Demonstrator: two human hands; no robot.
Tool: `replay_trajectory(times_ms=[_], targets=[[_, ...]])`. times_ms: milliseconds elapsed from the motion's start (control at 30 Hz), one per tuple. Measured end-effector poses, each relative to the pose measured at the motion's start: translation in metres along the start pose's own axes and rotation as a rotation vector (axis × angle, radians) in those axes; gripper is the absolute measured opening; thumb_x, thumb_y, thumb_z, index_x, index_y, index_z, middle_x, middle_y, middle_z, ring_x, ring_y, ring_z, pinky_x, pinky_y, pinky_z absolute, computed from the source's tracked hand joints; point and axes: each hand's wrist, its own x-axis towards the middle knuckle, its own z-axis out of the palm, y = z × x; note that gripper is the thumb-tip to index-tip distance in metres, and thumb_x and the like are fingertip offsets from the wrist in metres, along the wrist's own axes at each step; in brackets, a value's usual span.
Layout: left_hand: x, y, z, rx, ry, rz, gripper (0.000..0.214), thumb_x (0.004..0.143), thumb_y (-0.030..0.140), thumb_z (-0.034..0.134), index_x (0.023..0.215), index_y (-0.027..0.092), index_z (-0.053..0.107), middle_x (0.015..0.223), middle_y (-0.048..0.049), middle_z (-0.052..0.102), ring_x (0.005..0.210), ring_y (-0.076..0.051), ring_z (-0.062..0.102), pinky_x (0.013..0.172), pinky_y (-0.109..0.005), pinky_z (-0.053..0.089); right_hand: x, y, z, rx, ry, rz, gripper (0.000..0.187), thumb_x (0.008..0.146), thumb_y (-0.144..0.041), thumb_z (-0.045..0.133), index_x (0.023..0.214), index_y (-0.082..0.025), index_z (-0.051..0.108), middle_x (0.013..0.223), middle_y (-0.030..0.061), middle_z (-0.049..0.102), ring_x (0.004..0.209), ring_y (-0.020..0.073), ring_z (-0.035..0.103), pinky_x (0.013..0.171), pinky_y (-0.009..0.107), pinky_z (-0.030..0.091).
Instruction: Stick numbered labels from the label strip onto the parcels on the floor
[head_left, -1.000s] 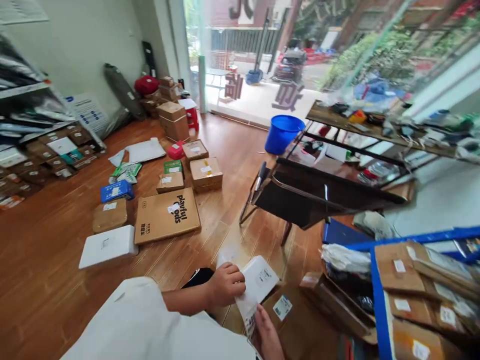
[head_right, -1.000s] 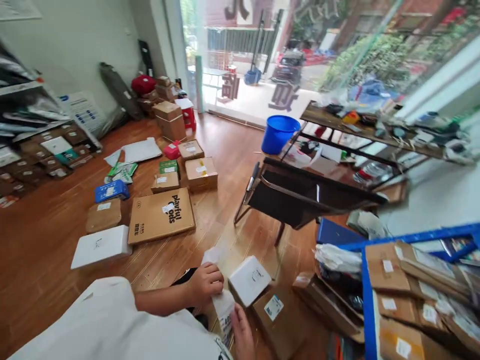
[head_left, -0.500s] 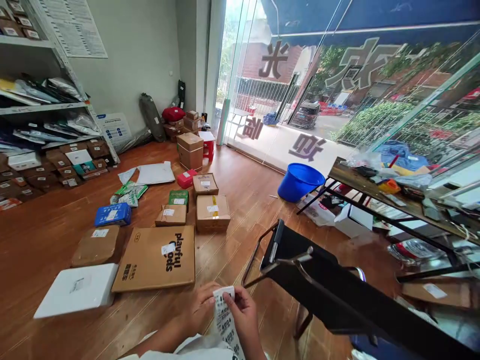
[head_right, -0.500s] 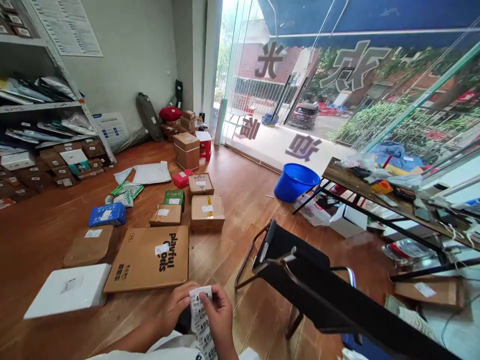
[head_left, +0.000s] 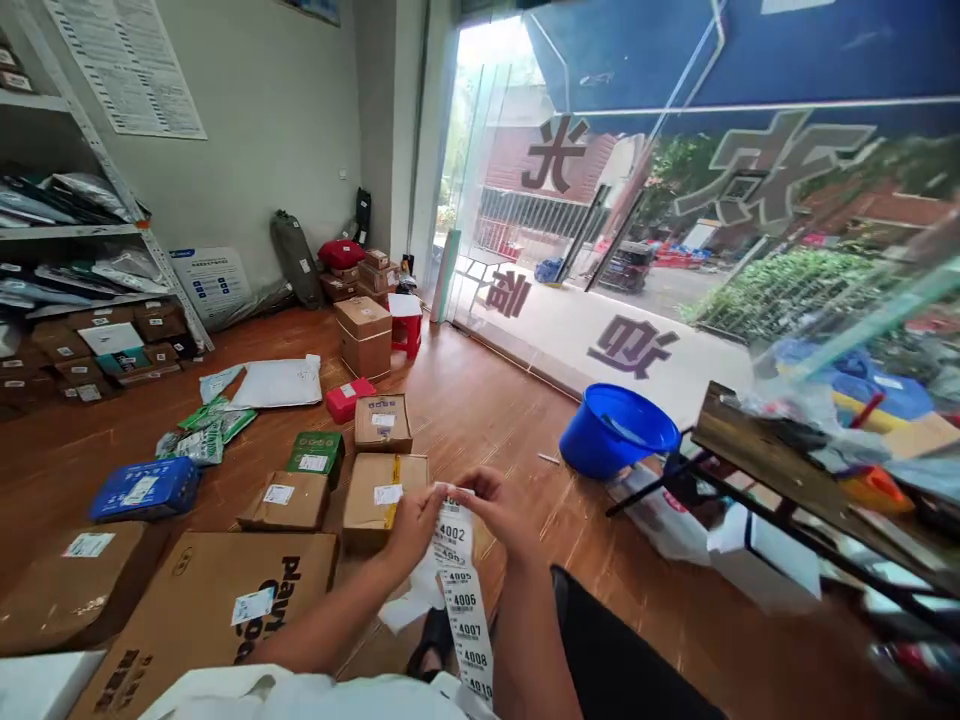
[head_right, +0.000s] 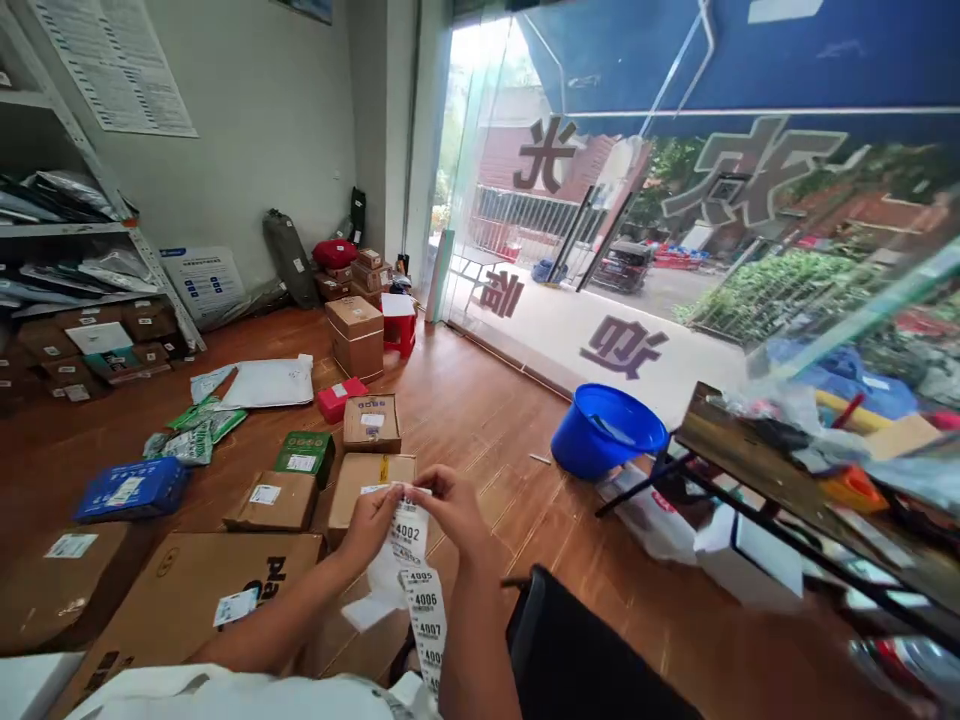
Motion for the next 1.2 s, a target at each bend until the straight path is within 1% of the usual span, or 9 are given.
replay_trajectory(times_ms=[133,233,433,567,700,800,967,1100,1200], targets=[[0.084,-0.009,0.013,-0.292,0.184,-0.193,0.040,0.069,0.052,0.068,0.086,0.015,0.066,0.072,-0.0017,0.067,0.063,-0.016,0.057,0.058,-0.024,0.042,0.101,0.012,-0.035,-0.033,-0.063,-0.008,0.033,0.058,-0.039,0.079,0.079,-0.016,0.069,0.070,0.0018,0.066,0.064,0.0148,0.058,0.059,0.026,0.046],[0.135,-0.019,0.012,-0.309,0.240,-0.297,0.045,0.059,0.051,0.076,0.083,0.014,0.066,0.072,-0.0045,0.069,0.062,-0.017,0.060,0.058,-0.025,0.044,0.157,0.028,-0.052,-0.054,-0.085,0.031,0.029,0.059,-0.040,0.078,0.073,-0.017,0.070,0.069,0.0031,0.068,0.061,0.0154,0.058,0.057,0.026,0.046],[0.256,-0.072,0.026,-0.104,0.312,-0.259,0.042,0.072,0.055,0.064,0.065,0.014,0.059,0.053,0.0020,0.057,0.050,-0.011,0.047,0.049,-0.021,0.033,0.269,0.064,-0.106,-0.043,-0.173,0.115,0.031,0.063,-0.043,0.076,0.078,-0.016,0.070,0.070,0.0040,0.068,0.060,0.0160,0.059,0.057,0.026,0.046],[0.388,-0.118,0.045,-0.024,0.355,-0.272,0.047,0.075,0.058,0.059,0.055,0.017,0.049,0.047,0.0049,0.047,0.048,-0.010,0.042,0.048,-0.021,0.029,0.385,0.096,-0.155,-0.020,-0.134,0.116,0.034,0.064,-0.049,0.075,0.073,-0.016,0.068,0.066,0.0040,0.066,0.058,0.0155,0.057,0.052,0.025,0.044],[0.541,-0.137,0.049,-0.138,0.186,-0.436,0.043,0.056,0.055,0.073,0.061,0.016,0.055,0.054,0.0025,0.056,0.052,-0.014,0.051,0.053,-0.024,0.037,0.524,0.112,-0.205,0.059,-0.039,0.199,0.043,0.056,-0.056,0.077,0.070,-0.016,0.068,0.060,0.0042,0.065,0.051,0.0160,0.056,0.047,0.026,0.042],[0.641,-0.130,0.039,-0.041,0.079,-0.451,0.033,0.058,0.045,0.072,0.068,0.016,0.060,0.063,-0.0010,0.063,0.060,-0.018,0.056,0.058,-0.027,0.041,0.621,0.107,-0.234,0.079,-0.017,0.255,0.046,0.050,-0.056,0.080,0.071,-0.015,0.070,0.063,0.0062,0.068,0.053,0.0177,0.058,0.049,0.027,0.044],[0.766,-0.121,0.014,0.314,0.134,-0.386,0.021,0.074,0.035,0.058,0.063,0.018,0.058,0.060,0.0000,0.058,0.059,-0.018,0.051,0.055,-0.027,0.033,0.748,0.114,-0.258,0.189,-0.058,0.328,0.043,0.050,-0.050,0.083,0.075,-0.017,0.071,0.073,0.0077,0.071,0.063,0.0209,0.063,0.058,0.031,0.050],[0.848,-0.151,-0.011,0.507,0.227,-0.420,0.031,0.076,0.045,0.058,0.059,0.020,0.053,0.056,0.0008,0.053,0.057,-0.018,0.048,0.054,-0.029,0.028,0.847,0.153,-0.258,0.307,-0.082,0.458,0.043,0.048,-0.048,0.084,0.076,-0.018,0.070,0.074,0.0069,0.072,0.067,0.0227,0.066,0.065,0.036,0.053],[0.907,-0.191,-0.040,0.515,0.301,-0.575,0.030,0.068,0.048,0.065,0.062,0.019,0.057,0.057,0.0012,0.056,0.057,-0.018,0.050,0.053,-0.026,0.028,0.941,0.187,-0.243,0.271,-0.216,0.481,0.042,0.050,-0.048,0.083,0.076,-0.017,0.070,0.071,0.0061,0.072,0.065,0.0215,0.066,0.064,0.034,0.052]])
